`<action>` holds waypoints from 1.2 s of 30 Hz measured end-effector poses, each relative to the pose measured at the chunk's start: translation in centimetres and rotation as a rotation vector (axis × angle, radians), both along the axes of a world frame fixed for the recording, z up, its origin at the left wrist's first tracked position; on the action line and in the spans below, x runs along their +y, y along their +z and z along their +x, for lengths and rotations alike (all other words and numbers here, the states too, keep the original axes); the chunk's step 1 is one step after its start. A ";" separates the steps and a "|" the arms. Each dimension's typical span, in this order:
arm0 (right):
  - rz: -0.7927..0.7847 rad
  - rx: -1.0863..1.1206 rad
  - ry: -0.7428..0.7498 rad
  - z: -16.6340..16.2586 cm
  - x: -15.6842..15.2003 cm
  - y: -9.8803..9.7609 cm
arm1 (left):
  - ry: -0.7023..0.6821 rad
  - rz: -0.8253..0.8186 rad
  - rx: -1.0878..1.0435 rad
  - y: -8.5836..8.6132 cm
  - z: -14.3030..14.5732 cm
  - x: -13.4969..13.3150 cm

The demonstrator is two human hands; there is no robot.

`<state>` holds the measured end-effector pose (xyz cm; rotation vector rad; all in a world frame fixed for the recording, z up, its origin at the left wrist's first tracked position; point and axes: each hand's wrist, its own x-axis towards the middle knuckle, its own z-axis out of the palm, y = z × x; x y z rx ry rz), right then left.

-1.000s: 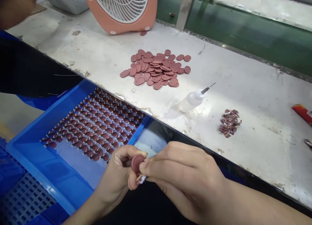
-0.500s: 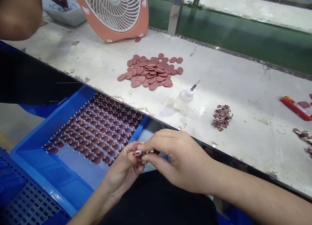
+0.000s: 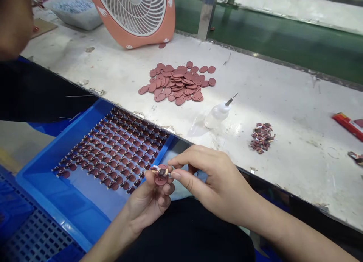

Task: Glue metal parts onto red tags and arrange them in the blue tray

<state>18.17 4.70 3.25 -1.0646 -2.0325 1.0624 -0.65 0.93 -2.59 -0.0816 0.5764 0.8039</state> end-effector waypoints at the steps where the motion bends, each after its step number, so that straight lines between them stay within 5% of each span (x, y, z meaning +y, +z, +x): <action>1: -0.019 0.007 -0.003 -0.1 -0.1 0.0 | 0.001 0.000 -0.008 0.0 0.0 0.0; 14: -0.073 0.013 -0.013 -0.9 -0.3 -0.3 | -0.012 0.129 0.026 -0.6 -0.1 0.3; 17: 0.099 0.011 -0.086 -1.3 -0.6 -1.1 | 0.004 0.102 0.173 -0.4 -0.1 0.3; 23: 0.637 -0.113 -0.220 -2.7 -1.5 -3.9 | 0.349 0.247 0.631 0.8 0.1 -0.8; 30: 0.693 -0.068 -0.077 -4.8 -1.6 -5.2 | 0.370 0.291 0.654 0.6 -0.1 -1.2; 33: 0.689 -0.080 -0.027 -5.2 -1.8 -4.8 | 0.337 0.264 0.872 0.1 -1.8 -1.7; 36: 0.693 -0.083 0.053 -4.6 -2.3 -4.4 | 0.162 0.234 1.390 -1.2 -5.8 -3.1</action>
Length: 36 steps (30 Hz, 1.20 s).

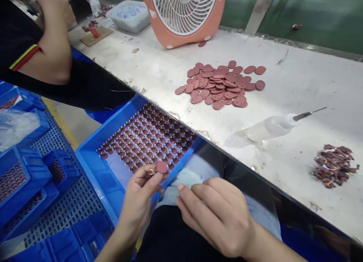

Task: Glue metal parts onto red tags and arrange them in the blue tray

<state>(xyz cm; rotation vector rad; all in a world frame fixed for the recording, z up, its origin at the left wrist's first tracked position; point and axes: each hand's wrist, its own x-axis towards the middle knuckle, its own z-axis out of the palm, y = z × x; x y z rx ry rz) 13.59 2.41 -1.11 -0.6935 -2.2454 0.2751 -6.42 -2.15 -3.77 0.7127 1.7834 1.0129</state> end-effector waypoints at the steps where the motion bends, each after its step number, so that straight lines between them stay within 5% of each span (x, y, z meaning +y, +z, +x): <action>1: -0.009 -0.007 0.014 0.4 -0.1 0.0 | -0.007 -0.051 0.142 -0.6 -1.8 -0.7; 5: -0.041 -0.036 0.002 1.9 -0.5 -0.6 | -0.063 -0.248 0.488 -2.8 -8.7 -3.5; 8: -0.035 -0.049 -0.016 2.6 -0.6 -1.3 | -0.217 -0.414 0.684 -4.3 -11.2 -4.8; 16: -0.017 -0.056 -0.042 3.0 -0.8 -1.3 | -0.492 -0.633 0.840 -7.4 -11.1 -4.2; 30: -0.012 -0.043 -0.101 4.0 -0.7 -1.0 | -0.546 -0.677 0.931 -7.8 -11.2 -3.5; 33: 0.043 -0.022 -0.291 5.5 0.0 -0.8 | -0.534 -0.609 0.934 -6.4 -11.0 -3.0; 36: 0.008 0.168 -0.695 7.1 1.5 -0.5 | -0.503 -0.402 0.948 -4.7 -9.1 -0.9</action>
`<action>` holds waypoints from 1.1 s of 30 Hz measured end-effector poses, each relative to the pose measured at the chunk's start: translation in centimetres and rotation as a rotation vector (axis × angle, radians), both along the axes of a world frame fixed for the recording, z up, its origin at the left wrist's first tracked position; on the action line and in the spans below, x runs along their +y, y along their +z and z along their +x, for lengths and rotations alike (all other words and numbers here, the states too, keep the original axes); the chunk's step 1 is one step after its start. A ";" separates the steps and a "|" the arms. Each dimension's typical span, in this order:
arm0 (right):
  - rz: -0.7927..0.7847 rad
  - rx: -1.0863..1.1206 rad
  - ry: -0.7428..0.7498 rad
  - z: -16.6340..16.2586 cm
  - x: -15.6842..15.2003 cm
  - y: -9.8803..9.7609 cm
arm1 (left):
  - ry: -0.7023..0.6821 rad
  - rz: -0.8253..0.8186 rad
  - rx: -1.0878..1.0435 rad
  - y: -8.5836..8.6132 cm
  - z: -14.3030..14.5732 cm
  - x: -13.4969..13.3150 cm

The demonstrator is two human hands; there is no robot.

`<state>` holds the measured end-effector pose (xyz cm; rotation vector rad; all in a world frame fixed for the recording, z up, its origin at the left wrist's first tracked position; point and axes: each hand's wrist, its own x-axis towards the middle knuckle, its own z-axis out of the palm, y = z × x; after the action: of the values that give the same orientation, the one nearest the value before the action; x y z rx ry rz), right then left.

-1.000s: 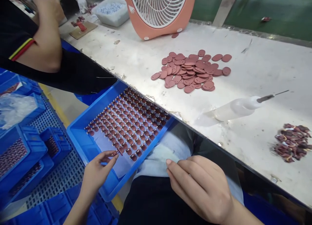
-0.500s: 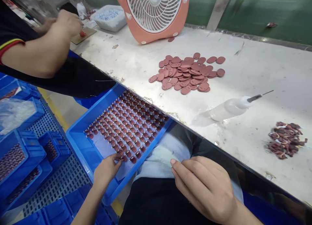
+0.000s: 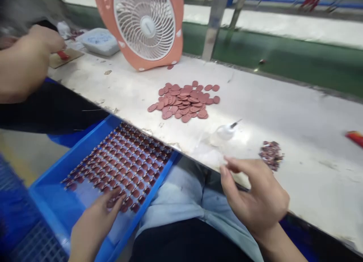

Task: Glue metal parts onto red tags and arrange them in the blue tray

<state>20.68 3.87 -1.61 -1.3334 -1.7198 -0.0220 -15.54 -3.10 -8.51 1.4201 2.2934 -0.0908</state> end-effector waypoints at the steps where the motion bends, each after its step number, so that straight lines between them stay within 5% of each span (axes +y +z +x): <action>1: -0.042 0.081 -0.101 0.4 0.7 0.1 | -0.052 0.139 -0.023 0.6 1.2 1.0; 5: -0.329 0.097 -0.206 1.0 4.0 0.2 | -0.451 0.877 -0.176 3.4 7.8 6.0; 7: -0.413 0.016 -0.180 0.8 5.2 0.2 | -0.622 1.059 -0.252 4.8 10.9 9.1; 10: -0.466 -0.007 -0.131 0.4 5.7 0.3 | -0.623 1.092 -0.187 6.6 14.0 14.0; 14: -0.444 0.043 -0.111 0.6 4.2 0.4 | -0.723 0.882 -0.002 7.9 15.7 17.8; 18: -0.412 0.152 -0.064 1.4 2.1 -0.3 | -0.888 0.778 -0.065 7.3 15.7 16.7; 23: -0.429 0.445 0.067 1.3 0.3 -1.2 | -1.001 1.019 -0.265 5.2 14.8 13.6; 28: -0.606 0.607 0.214 -0.2 0.0 0.5 | -1.009 1.278 -0.432 5.4 14.5 10.9; 33: -0.864 0.938 0.488 -1.8 -0.9 2.0 | -0.903 1.347 -0.699 6.6 15.5 7.7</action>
<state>18.91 2.97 0.39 -1.1195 -1.1571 1.5147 -0.01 4.62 -1.89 2.3751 0.8252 1.6116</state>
